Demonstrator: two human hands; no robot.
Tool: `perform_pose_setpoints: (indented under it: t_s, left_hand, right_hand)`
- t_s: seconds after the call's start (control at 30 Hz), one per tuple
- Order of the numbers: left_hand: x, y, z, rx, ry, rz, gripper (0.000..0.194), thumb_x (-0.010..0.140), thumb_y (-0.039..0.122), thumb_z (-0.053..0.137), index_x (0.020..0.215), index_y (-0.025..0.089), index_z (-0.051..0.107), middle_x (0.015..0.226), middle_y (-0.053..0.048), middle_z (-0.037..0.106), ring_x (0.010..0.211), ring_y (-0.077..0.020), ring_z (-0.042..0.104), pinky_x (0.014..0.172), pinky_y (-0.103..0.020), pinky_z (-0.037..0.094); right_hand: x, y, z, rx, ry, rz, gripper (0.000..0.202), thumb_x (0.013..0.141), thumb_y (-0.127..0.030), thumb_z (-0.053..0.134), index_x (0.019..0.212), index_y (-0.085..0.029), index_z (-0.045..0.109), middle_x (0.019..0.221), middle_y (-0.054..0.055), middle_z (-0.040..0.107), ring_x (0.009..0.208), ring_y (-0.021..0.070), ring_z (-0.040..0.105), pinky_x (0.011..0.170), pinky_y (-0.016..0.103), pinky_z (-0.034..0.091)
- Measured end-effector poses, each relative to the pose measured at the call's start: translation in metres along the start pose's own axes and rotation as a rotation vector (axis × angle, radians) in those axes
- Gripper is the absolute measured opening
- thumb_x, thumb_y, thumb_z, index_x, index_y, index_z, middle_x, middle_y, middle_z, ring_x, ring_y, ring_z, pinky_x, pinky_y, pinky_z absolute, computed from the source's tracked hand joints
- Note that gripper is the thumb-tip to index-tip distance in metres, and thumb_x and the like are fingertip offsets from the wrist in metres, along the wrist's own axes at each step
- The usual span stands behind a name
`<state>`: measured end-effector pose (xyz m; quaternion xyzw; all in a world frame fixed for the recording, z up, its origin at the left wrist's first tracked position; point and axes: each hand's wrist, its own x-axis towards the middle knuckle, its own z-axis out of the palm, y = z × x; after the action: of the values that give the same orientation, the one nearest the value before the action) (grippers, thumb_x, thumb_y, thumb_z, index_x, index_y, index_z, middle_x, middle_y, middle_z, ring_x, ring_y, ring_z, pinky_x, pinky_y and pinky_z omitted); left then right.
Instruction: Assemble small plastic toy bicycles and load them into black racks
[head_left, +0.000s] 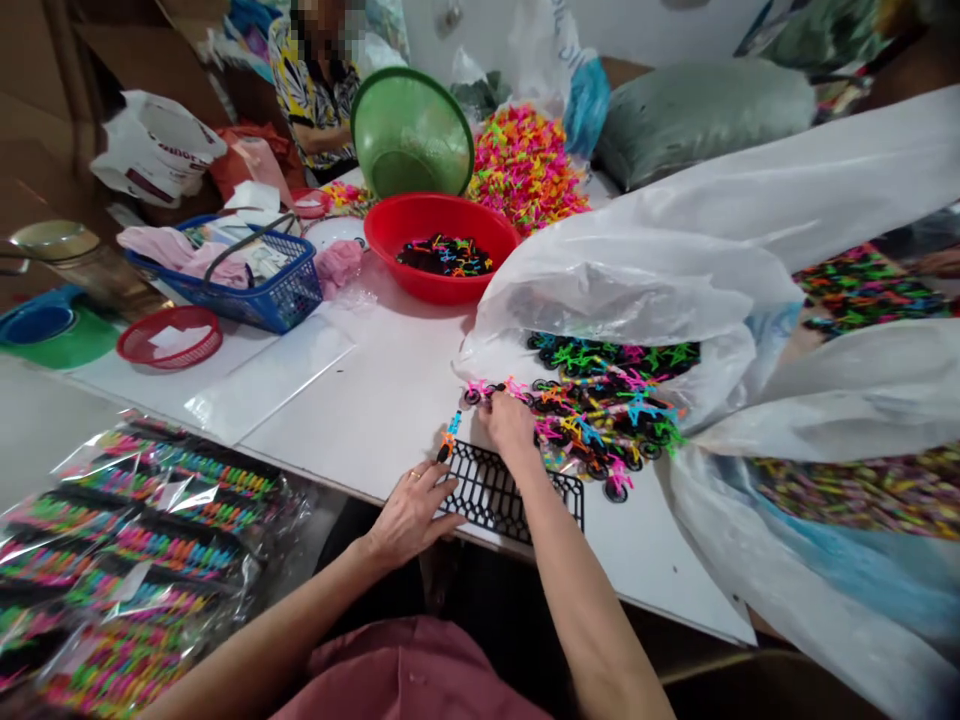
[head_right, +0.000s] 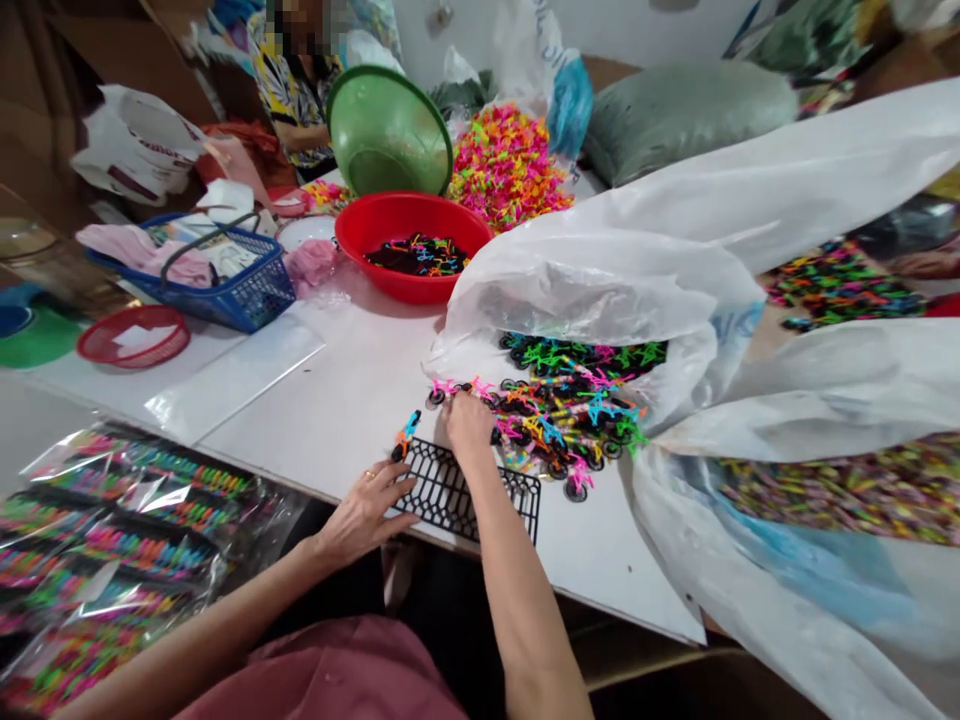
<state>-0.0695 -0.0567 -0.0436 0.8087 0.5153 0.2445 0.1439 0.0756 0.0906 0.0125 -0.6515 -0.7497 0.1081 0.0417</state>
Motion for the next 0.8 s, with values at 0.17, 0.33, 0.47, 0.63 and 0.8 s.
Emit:
perform_pose_setpoints:
  t_s: [0.17, 0.33, 0.47, 0.63, 0.8]
  left_hand:
    - [-0.002, -0.024, -0.01, -0.172, -0.042, 0.102, 0.031, 0.085, 0.028, 0.053, 0.114, 0.015, 0.053, 0.119, -0.014, 0.05, 0.116, -0.0237, 0.044, 0.098, -0.041, 0.041]
    - [0.004, -0.033, -0.009, -0.206, -0.057, 0.113, 0.034, 0.082, 0.031, 0.058, 0.111, 0.015, 0.054, 0.114, -0.013, 0.052, 0.112, -0.0238, 0.047, 0.095, -0.041, 0.043]
    - [0.007, -0.029, -0.01, -0.237, -0.034, 0.065, 0.041, 0.077, 0.022, 0.061, 0.116, 0.015, 0.051, 0.111, -0.011, 0.054, 0.108, -0.0225, 0.049, 0.094, -0.04, 0.043]
    - [0.007, -0.029, -0.014, -0.257, -0.057, 0.086, 0.044, 0.074, 0.009, 0.053, 0.117, 0.015, 0.051, 0.114, -0.011, 0.054, 0.11, -0.0211, 0.048, 0.096, -0.04, 0.042]
    - [0.011, -0.031, -0.018, -0.288, -0.052, 0.098, 0.022, 0.072, 0.009, 0.058, 0.093, 0.014, 0.06, 0.105, -0.01, 0.057, 0.103, -0.0206, 0.052, 0.092, -0.036, 0.045]
  right_hand:
    - [-0.076, 0.011, 0.0, 0.754, 0.089, -0.033, 0.025, 0.079, -0.039, 0.054, 0.087, -0.016, 0.059, 0.072, 0.003, 0.065, 0.064, 0.015, 0.059, 0.059, 0.023, 0.044]
    - [-0.13, -0.008, 0.044, 0.982, 0.031, 0.06, 0.021, 0.077, -0.035, 0.054, 0.08, -0.016, 0.062, 0.065, 0.001, 0.063, 0.058, 0.0153, 0.057, 0.056, 0.025, 0.044]
    - [-0.132, -0.023, 0.061, 0.945, 0.126, -0.013, 0.016, 0.08, -0.03, 0.051, 0.086, -0.017, 0.06, 0.076, 0.003, 0.064, 0.068, 0.0161, 0.059, 0.065, 0.026, 0.046]
    - [-0.136, -0.029, 0.065, 0.56, 0.17, -0.153, 0.02, 0.076, -0.01, 0.043, 0.087, -0.017, 0.058, 0.083, 0.005, 0.061, 0.08, 0.0177, 0.058, 0.072, 0.026, 0.045]
    - [-0.133, -0.037, 0.066, 0.333, 0.087, -0.157, 0.025, 0.076, -0.008, 0.045, 0.096, -0.016, 0.057, 0.09, 0.007, 0.061, 0.082, 0.0191, 0.058, 0.072, 0.028, 0.046]
